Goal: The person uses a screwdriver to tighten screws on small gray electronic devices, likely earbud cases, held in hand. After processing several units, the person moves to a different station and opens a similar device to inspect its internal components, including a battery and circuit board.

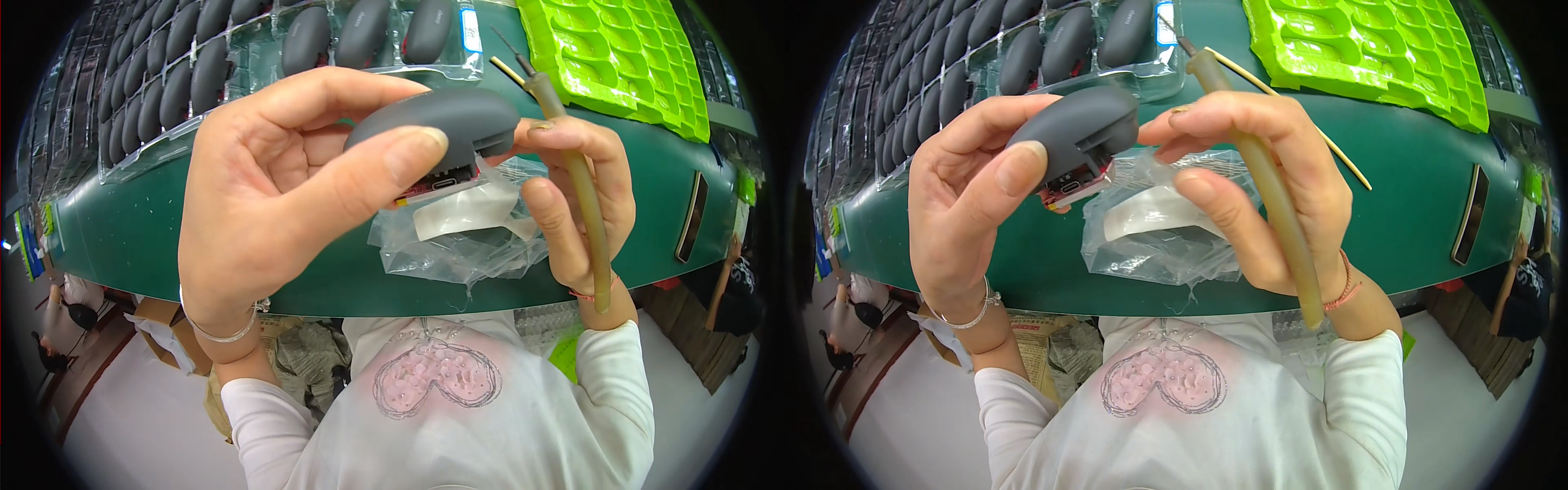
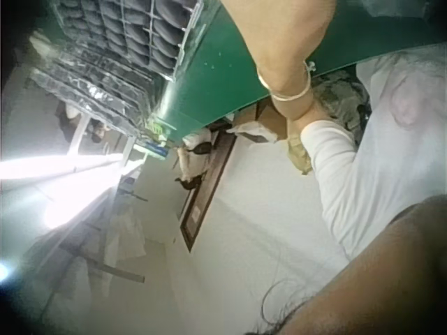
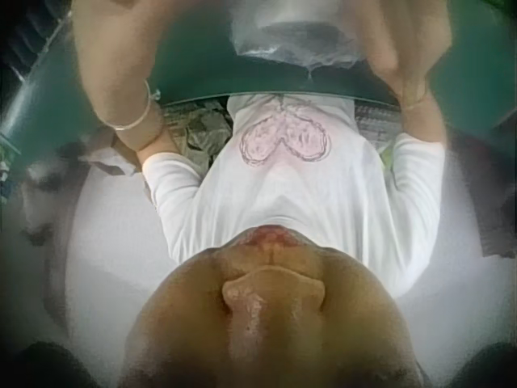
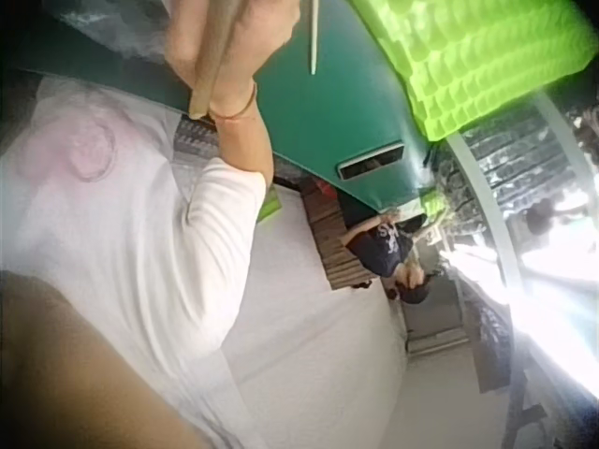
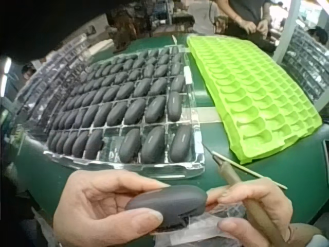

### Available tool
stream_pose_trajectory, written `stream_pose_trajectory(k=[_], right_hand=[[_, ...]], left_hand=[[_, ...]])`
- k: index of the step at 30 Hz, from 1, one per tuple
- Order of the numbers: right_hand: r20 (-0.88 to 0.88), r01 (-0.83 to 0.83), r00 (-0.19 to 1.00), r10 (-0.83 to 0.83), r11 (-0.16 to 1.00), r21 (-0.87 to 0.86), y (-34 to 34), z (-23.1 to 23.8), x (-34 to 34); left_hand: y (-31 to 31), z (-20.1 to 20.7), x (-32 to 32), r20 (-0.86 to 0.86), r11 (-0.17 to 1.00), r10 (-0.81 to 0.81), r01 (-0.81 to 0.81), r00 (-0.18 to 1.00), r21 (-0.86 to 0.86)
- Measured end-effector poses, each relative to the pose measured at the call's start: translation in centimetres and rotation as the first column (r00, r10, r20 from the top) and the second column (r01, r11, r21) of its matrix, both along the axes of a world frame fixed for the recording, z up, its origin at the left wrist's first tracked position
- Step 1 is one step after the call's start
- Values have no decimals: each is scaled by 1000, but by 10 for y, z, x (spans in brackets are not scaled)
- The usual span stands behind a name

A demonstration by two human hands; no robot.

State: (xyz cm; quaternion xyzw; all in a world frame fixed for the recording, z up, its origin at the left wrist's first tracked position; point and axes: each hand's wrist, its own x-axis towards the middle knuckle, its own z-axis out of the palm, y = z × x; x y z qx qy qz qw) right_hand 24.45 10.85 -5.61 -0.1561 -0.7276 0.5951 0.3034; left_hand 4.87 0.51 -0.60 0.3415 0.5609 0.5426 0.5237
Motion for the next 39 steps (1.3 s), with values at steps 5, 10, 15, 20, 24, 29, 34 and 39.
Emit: stream_pose_trajectory(k=[5, 10, 15, 20, 24, 29, 34, 39], right_hand=[[-41, -30, 999, 28, 999, -45, 0, -5, 0], [-18, -34, 999, 33, 999, -39, 1, -9, 1], [-36, -40, 999, 38, 999, -30, 3, -10, 2], [-45, -74, 996, 74, 997, 0, 4, -11, 0], [-20, -10, 1000, 11, 999, 50, 2, -10, 0], [-67, 75, 995, -71, 996, 56, 3, -11, -8], [-38, 58, 998, -57, 998, 24, 1, -8, -8], [-35, 65, 997, -65, 998, -1, 2, -7, -7]], left_hand=[[0, -2, 10, 22, 1000, -9, 8, 1000, 2], [2, -8, 10, -54, 998, -46, 49, 997, 43], [3, -8, 12, -55, 997, -43, 46, 998, 57], [0, -9, 12, -156, 996, -36, 48, 987, 74], [0, -5, -1, -472, 988, 149, -109, 869, 112], [11, -18, -43, -847, 833, 466, -448, 256, 324], [8, -43, -62, -939, 856, 331, -388, -98, 342], [2, -36, -71, -912, 871, 346, -286, -219, 399]])
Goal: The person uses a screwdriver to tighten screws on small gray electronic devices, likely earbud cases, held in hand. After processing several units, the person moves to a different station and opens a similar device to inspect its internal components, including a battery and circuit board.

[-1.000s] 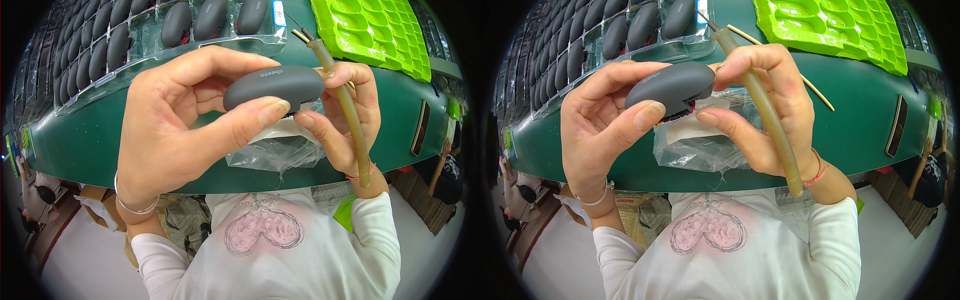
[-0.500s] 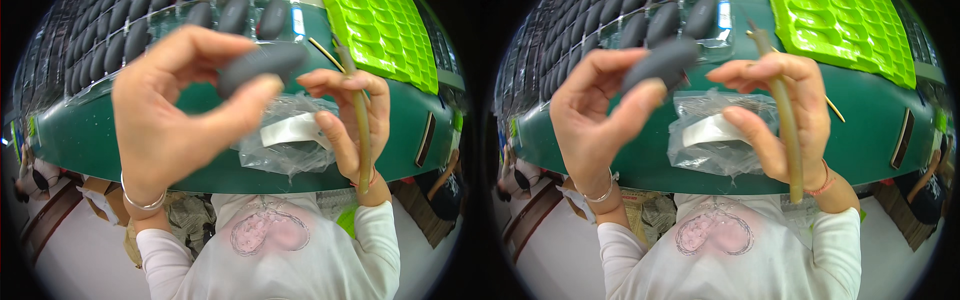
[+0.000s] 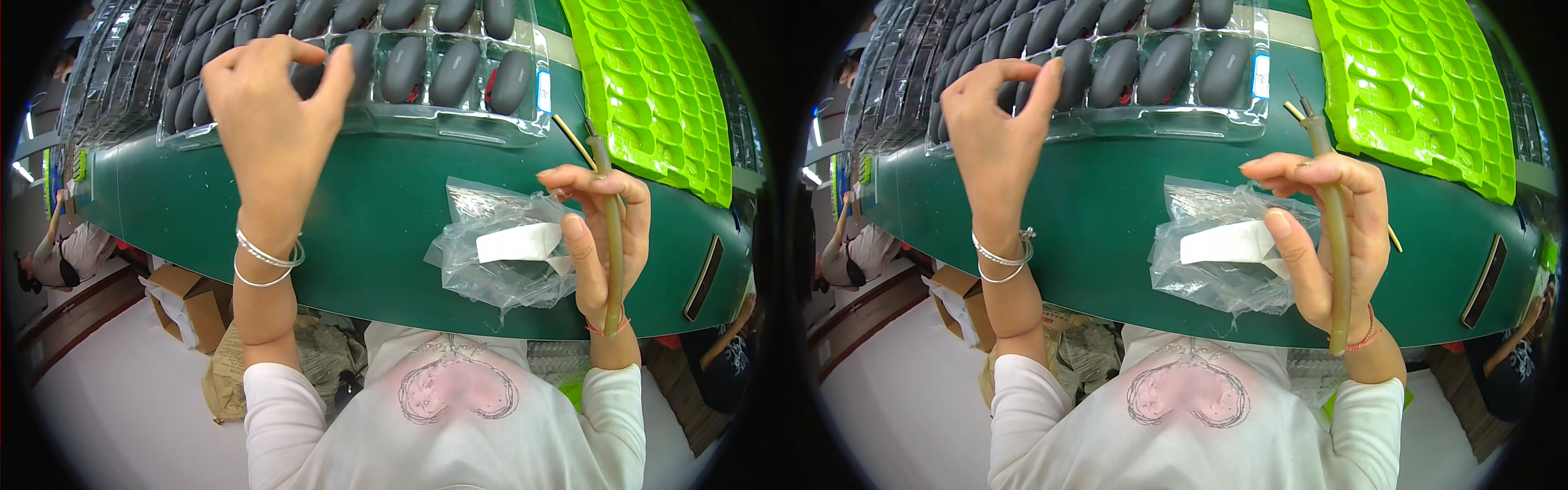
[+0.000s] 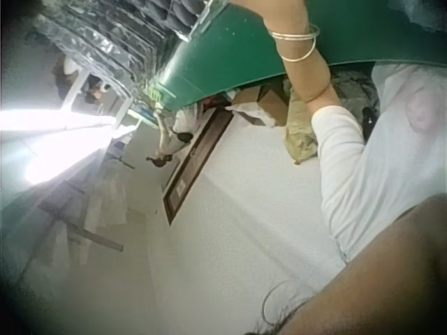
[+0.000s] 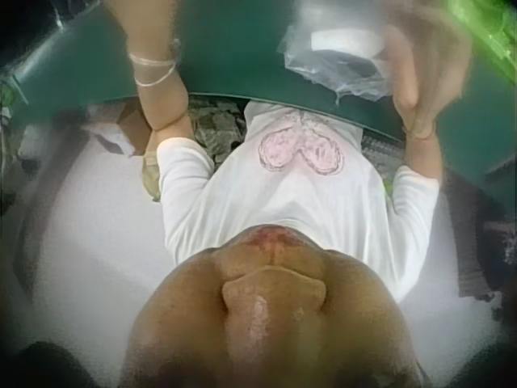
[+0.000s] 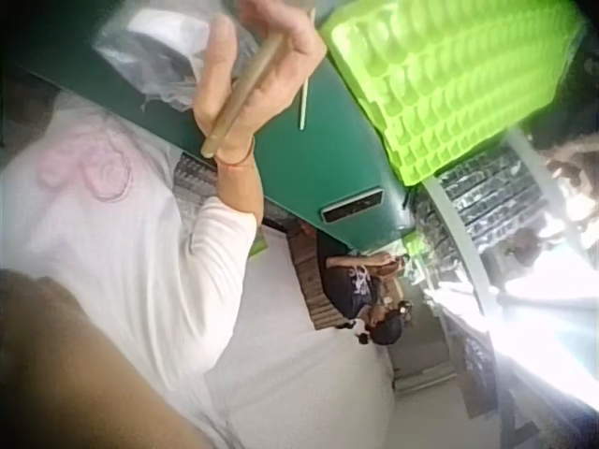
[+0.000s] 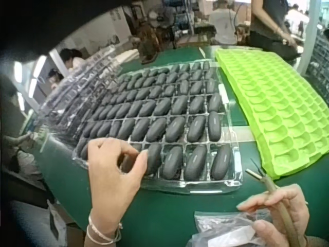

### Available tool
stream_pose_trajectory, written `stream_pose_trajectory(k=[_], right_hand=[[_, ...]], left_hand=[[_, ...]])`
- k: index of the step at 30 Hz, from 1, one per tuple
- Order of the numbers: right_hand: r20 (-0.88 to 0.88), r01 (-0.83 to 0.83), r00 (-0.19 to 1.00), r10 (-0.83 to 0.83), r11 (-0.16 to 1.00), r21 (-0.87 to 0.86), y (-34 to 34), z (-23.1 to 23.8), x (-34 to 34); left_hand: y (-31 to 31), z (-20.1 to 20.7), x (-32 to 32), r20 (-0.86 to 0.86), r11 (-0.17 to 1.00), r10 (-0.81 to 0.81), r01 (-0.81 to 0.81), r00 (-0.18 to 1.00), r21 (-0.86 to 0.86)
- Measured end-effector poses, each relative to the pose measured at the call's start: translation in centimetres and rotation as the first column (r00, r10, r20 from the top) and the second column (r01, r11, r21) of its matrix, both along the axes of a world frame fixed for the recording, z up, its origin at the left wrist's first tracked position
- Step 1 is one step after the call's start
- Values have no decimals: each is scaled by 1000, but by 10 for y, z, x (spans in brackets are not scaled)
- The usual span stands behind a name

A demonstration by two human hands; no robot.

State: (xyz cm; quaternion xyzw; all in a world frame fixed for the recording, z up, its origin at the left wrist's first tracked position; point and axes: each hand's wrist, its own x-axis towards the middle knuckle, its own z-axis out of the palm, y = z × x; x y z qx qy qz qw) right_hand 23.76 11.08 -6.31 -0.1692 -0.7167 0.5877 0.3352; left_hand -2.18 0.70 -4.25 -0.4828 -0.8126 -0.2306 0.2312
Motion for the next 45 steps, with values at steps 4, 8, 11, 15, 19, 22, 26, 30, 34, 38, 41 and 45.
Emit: stream_pose_trajectory(k=[4, 8, 11, 15, 19, 22, 26, 30, 34, 38, 41, 45], right_hand=[[17, 15, 1000, -14, 1000, -17, 2, 4, 0], [24, 21, 999, -20, 1000, -12, 1, 5, -1], [11, 2, 1000, -1, 1000, -26, 3, 5, 1], [29, -76, 997, 77, 997, -7, 9, 7, 10], [-21, -59, 998, 61, 996, 73, 7, 3, 3], [52, -103, 993, 102, 994, 37, 4, 6, 8], [52, -107, 992, 114, 985, -136, -2, 8, 9], [58, -99, 992, 109, 983, -153, -2, 3, 7], [39, -93, 994, 99, 988, -123, -3, 1, 7], [17, -96, 995, 99, 988, -122, -3, 0, 8], [82, -46, 996, 46, 999, -9, -1, 4, 9], [174, 21, 983, -58, 977, 212, 14, 17, 17]], left_hand=[[-14, 7, -27, 50, 985, 106, -98, 993, -141], [-18, 7, -31, 122, 969, 108, -77, 987, -233], [-8, 24, -19, 631, 998, 21, 21, 775, -58], [-6, 34, 21, 909, 939, -333, 178, 251, 294], [-4, 29, 57, 930, 879, -351, 305, -107, 367], [-3, 28, 74, 914, 870, -347, 292, -211, 398], [0, 31, 84, 921, 879, -273, 317, -280, 357], [-1, 28, 85, 924, 866, -258, 355, -284, 351], [0, 26, 84, 920, 843, -287, 385, -267, 375], [0, 25, 86, 916, 839, -302, 383, -263, 387], [-1, 28, 86, 921, 852, -312, 361, -234, 380], [-2, 28, 79, 942, 881, -321, 334, -100, 336]])
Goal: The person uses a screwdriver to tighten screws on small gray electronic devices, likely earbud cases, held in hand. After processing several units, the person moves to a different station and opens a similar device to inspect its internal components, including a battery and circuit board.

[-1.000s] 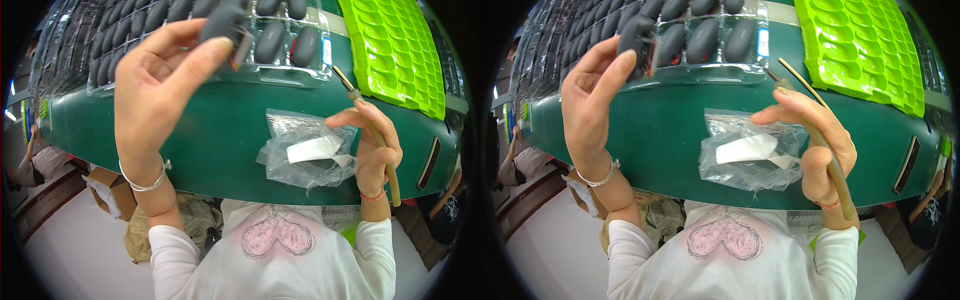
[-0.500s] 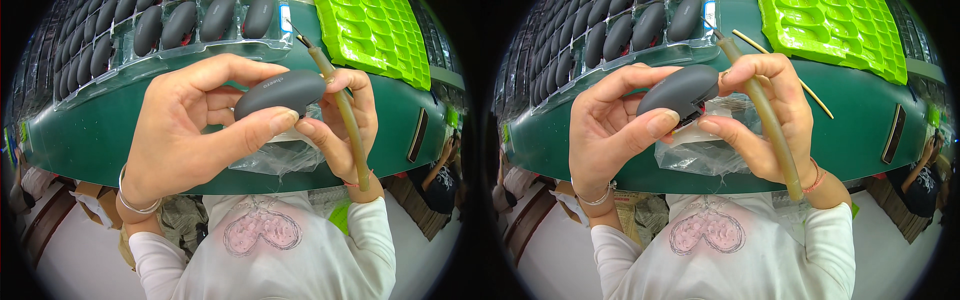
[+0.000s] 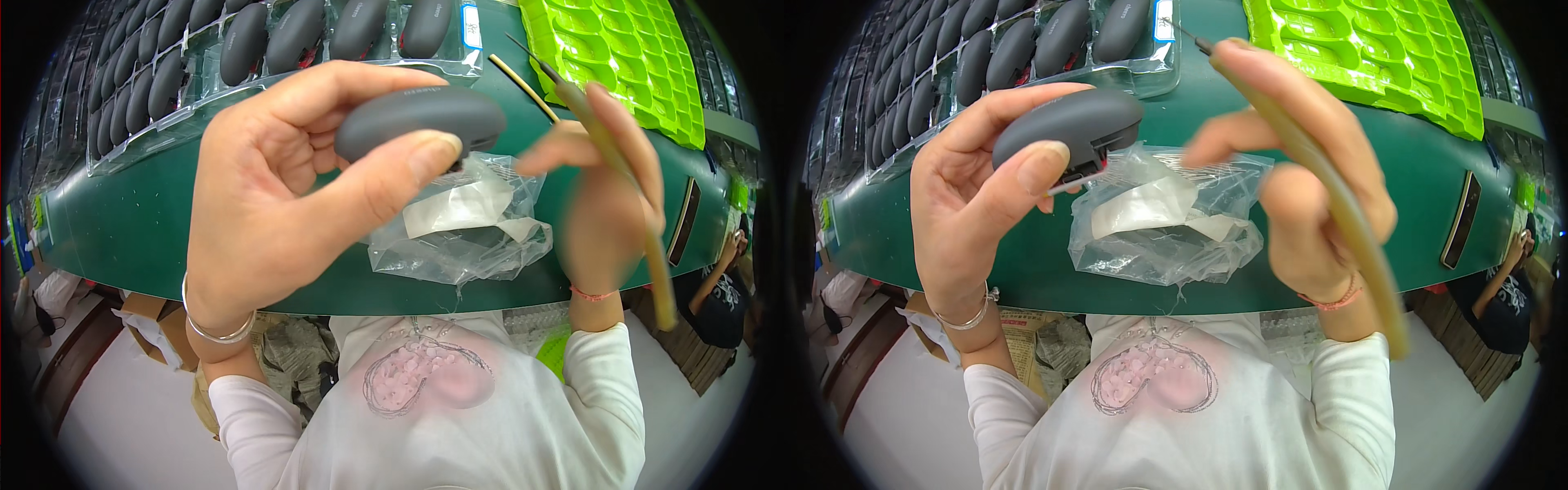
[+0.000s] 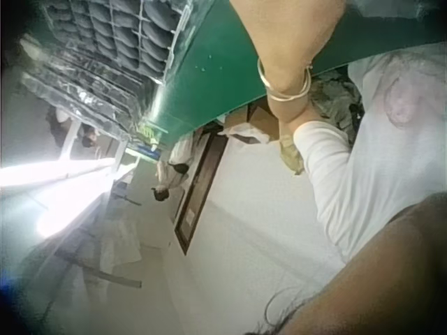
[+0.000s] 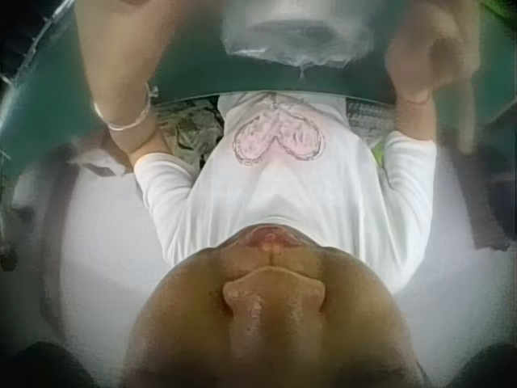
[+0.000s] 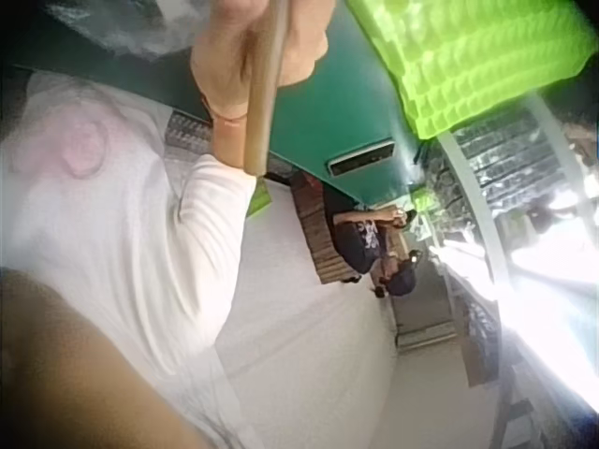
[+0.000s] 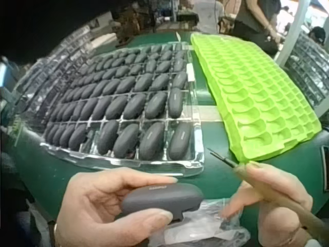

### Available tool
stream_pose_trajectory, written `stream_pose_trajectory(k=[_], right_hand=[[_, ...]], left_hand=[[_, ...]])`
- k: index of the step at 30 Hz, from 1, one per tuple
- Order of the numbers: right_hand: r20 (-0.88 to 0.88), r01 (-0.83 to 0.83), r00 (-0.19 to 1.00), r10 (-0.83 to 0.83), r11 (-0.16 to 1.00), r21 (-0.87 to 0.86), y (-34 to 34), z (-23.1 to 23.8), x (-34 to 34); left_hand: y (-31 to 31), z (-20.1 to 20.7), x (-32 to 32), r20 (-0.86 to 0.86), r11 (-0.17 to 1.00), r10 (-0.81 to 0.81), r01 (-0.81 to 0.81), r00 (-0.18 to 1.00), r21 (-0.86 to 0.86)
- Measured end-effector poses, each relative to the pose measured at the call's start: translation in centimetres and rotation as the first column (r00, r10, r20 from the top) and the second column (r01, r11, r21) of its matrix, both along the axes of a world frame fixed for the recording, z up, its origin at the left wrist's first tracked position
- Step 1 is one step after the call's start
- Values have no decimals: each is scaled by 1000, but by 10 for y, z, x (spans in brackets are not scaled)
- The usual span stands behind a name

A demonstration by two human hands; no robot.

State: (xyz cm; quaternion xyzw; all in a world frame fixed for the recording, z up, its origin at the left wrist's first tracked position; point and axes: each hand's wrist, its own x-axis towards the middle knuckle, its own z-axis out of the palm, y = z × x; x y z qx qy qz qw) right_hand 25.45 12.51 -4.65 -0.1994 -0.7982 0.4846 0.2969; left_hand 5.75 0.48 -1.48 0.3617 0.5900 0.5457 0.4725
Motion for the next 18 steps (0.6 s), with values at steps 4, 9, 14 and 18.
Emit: stream_pose_trajectory(k=[4, 9, 14, 18], right_hand=[[-128, -65, 990, 61, 997, -27, 10, 10, 14], [-311, -231, 928, 206, 972, -45, 5, 2, 3], [-276, -254, 926, 257, 966, 47, 2, 2, 1], [-219, -161, 953, 210, 961, 223, -4, -2, 1]], left_hand=[[2, -1, -3, -34, 999, 30, -31, 999, -20], [-2, -4, 2, -49, 999, 44, -44, 998, -14], [-1, -2, 4, -46, 998, 53, -53, 998, -18], [-1, -1, 5, -27, 998, 58, -59, 998, -23]])
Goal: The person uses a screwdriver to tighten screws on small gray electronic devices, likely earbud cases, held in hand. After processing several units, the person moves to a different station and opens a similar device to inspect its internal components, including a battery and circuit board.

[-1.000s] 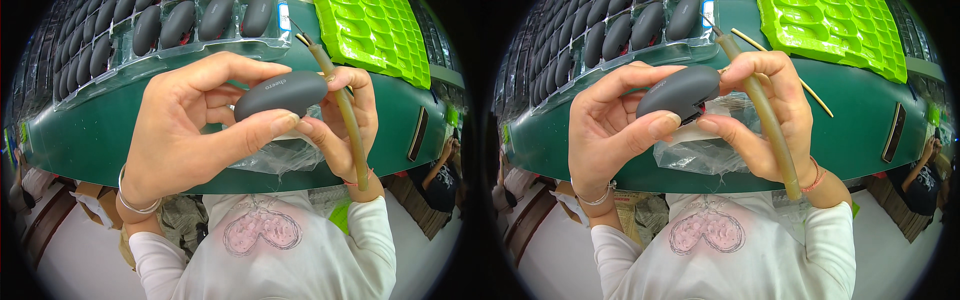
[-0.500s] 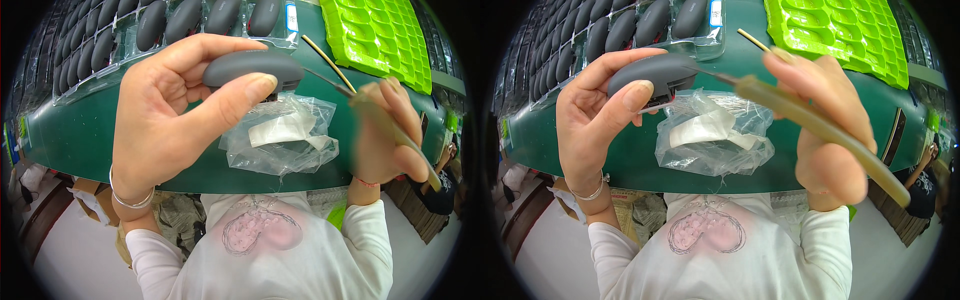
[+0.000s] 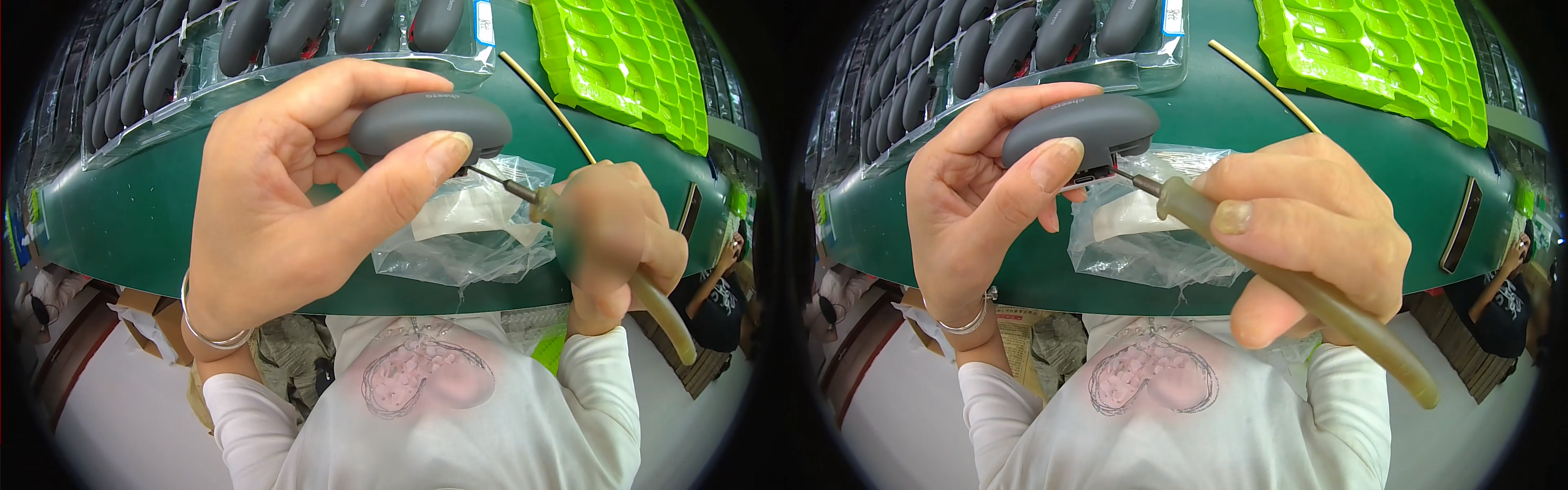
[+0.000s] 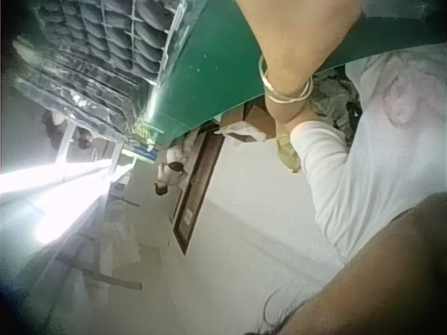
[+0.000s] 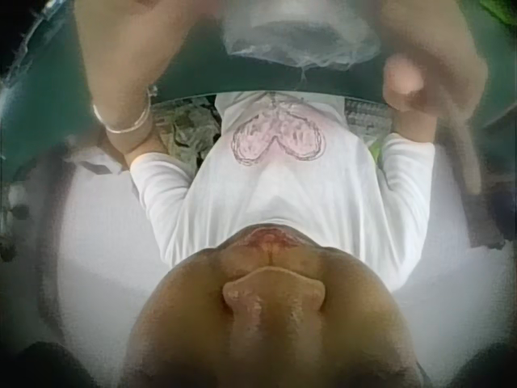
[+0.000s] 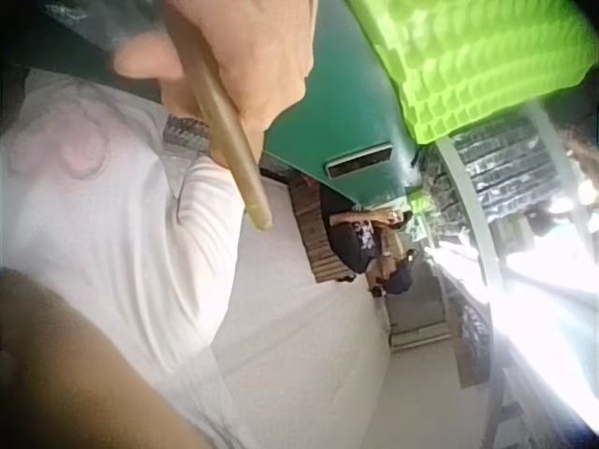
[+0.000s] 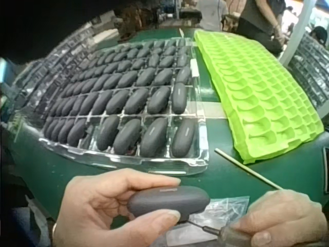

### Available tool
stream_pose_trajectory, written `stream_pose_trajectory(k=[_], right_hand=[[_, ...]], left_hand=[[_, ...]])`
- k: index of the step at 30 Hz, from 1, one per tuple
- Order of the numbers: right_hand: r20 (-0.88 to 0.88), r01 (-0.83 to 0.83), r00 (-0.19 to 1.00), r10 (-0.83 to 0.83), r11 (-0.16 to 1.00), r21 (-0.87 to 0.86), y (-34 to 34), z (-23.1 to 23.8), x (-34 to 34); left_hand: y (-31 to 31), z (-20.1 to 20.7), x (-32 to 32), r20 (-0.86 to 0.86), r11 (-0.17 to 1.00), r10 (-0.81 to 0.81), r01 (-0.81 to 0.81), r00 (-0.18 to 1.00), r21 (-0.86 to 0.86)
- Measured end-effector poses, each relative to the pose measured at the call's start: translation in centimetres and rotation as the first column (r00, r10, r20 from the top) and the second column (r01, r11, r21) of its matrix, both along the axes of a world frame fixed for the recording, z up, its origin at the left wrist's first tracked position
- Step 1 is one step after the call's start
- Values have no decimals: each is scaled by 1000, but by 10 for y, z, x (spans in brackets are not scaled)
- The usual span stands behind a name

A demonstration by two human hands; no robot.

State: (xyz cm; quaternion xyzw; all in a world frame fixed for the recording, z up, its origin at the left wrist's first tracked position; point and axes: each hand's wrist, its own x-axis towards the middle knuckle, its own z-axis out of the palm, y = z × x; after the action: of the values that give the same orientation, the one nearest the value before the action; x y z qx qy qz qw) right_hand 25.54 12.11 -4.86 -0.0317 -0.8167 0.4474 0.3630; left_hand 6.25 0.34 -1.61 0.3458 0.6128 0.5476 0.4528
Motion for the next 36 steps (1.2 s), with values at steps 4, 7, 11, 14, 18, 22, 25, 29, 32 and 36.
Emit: stream_pose_trajectory(k=[4, 7, 11, 14, 18, 22, 25, 29, 32, 36], right_hand=[[-1, 17, 1000, -17, 1000, -1, -2, -1, -1], [-2, -12, 1000, 12, 998, -67, -2, -2, -1], [29, -13, 999, 16, 994, -106, 0, 2, 0], [29, -19, 999, 24, 987, -162, -2, 1, 2], [27, 38, 999, -37, 999, -32, -8, 0, 1], [7, 56, 998, -56, 998, -18, -10, -1, 1], [42, 40, 998, -36, 993, -110, -8, 1, 2], [65, 6, 998, 10, 969, -246, -4, 0, 3], [87, 33, 996, -6, 949, -313, -6, 1, 5], [92, 26, 996, -2, 964, -265, -6, 0, 6]], left_hand=[[0, 2, -1, -42, 999, -35, 35, 999, -1], [-2, 0, -3, -66, 998, -62, 64, 996, 21], [-3, 0, -3, -86, 994, -101, 104, 991, 34], [-4, 0, -3, -88, 994, -110, 111, 990, 11], [-4, 0, -3, -115, 995, -103, 102, 988, -13], [-3, 0, -2, -101, 994, -104, 101, 989, -30], [-3, 1, -1, -62, 995, -90, 88, 994, -43], [-3, -2, -2, -66, 994, -106, 104, 992, -28], [-2, -2, -1, -85, 994, -109, 107, 990, -25], [-2, -3, 0, -118, 995, -104, 103, 988, -14]])
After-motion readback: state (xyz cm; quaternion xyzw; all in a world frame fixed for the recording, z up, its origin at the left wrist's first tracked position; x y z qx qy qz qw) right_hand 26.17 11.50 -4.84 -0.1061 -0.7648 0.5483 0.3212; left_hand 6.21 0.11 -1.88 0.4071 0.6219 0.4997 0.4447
